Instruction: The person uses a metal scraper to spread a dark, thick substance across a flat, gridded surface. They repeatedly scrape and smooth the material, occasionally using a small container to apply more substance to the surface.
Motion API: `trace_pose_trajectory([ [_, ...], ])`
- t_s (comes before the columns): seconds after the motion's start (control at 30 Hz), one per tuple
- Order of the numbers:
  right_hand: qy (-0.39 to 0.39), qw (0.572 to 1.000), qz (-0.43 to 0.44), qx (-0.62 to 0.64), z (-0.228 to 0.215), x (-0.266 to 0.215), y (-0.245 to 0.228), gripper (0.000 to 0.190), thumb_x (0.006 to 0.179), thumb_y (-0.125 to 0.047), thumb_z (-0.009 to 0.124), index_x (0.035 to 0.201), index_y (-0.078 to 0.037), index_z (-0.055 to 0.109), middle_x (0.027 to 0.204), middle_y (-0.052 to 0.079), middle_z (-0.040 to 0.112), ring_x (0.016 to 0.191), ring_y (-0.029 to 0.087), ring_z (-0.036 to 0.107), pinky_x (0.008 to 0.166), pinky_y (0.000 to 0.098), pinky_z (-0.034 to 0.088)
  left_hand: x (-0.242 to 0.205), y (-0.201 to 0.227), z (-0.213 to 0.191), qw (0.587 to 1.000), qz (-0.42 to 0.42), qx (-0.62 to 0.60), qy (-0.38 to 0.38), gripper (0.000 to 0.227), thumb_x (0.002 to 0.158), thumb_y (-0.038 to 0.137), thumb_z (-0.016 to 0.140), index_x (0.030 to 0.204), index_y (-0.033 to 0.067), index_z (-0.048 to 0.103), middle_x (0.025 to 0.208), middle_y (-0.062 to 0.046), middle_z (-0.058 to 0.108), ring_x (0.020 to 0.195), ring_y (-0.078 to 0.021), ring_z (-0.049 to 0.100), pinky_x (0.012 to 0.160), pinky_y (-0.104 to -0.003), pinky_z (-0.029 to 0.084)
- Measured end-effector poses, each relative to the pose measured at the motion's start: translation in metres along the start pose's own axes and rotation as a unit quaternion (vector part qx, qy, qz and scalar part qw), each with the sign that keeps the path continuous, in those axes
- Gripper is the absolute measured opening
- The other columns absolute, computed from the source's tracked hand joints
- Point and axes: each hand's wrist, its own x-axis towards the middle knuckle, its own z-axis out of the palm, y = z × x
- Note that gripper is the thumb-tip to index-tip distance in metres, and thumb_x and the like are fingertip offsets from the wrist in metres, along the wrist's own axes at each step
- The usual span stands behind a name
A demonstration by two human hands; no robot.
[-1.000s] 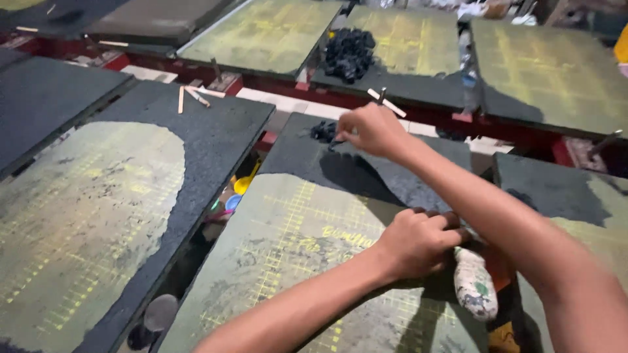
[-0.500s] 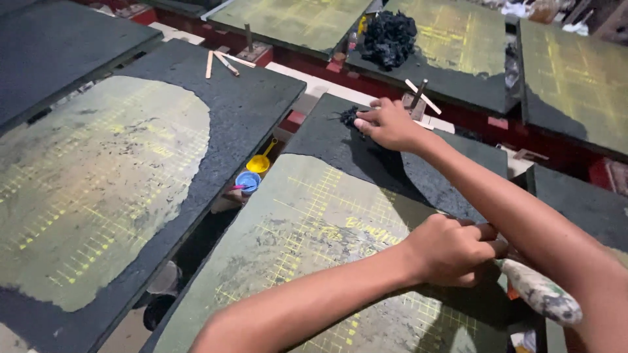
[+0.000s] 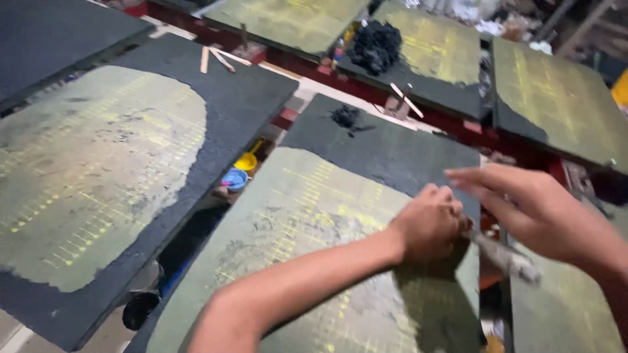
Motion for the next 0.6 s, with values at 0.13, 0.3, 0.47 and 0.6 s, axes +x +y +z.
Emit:
trace_pose_trajectory([
  [0.13,0.020,1.000,0.010,-0.018,0.046,-0.046,0.083,0.071,0.068,0.008,0.042,0.126,-0.021,0.070,0.126,-0.005,0.077,0.118,0.017,0.072,0.099,0.0347,0.053,-0.005,-0.005,-0.001,0.993,0.006,-0.117,0.020,0.024,0.069,0.016,0.065,0.093,0.0200,0.067,0.085,-0.006,0.062,0.086,-0.0349,0.058,0.072,-0.049,0.040],
  [0.3,0.086,0.994,-0.035,0.050,0.116,-0.076,0.104,0.063,0.083,-0.015,0.069,0.145,-0.023,0.059,0.130,0.008,0.070,0.122,0.030,0.067,0.099,0.0472,0.055,-0.003,0.005,-0.005,0.997,0.044,-0.056,-0.028,0.014,0.069,0.021,0.075,0.080,0.0156,0.067,0.078,-0.006,0.061,0.075,-0.0292,0.065,0.064,-0.042,0.055],
  [0.47,0.256,0.941,-0.096,-0.198,0.188,-0.077,0.128,0.028,0.099,-0.016,0.055,0.125,-0.021,0.064,0.126,-0.006,0.066,0.111,0.015,0.068,0.084,0.0333,0.056,-0.003,0.034,0.006,0.986,0.094,-0.044,-0.128,0.017,0.068,0.027,0.080,0.076,0.0162,0.069,0.068,-0.007,0.065,0.060,-0.0319,0.069,0.054,-0.046,0.056],
  [0.6,0.327,0.899,-0.102,-0.274,0.184,-0.076,0.113,0.015,0.097,-0.026,0.059,0.111,-0.024,0.064,0.103,-0.009,0.064,0.096,0.013,0.065,0.076,0.0305,0.051,0.010,0.020,-0.026,0.963,0.068,-0.097,-0.243,0.018,0.069,0.026,0.083,0.080,0.0147,0.075,0.073,-0.012,0.069,0.070,-0.0407,0.073,0.060,-0.054,0.060],
])
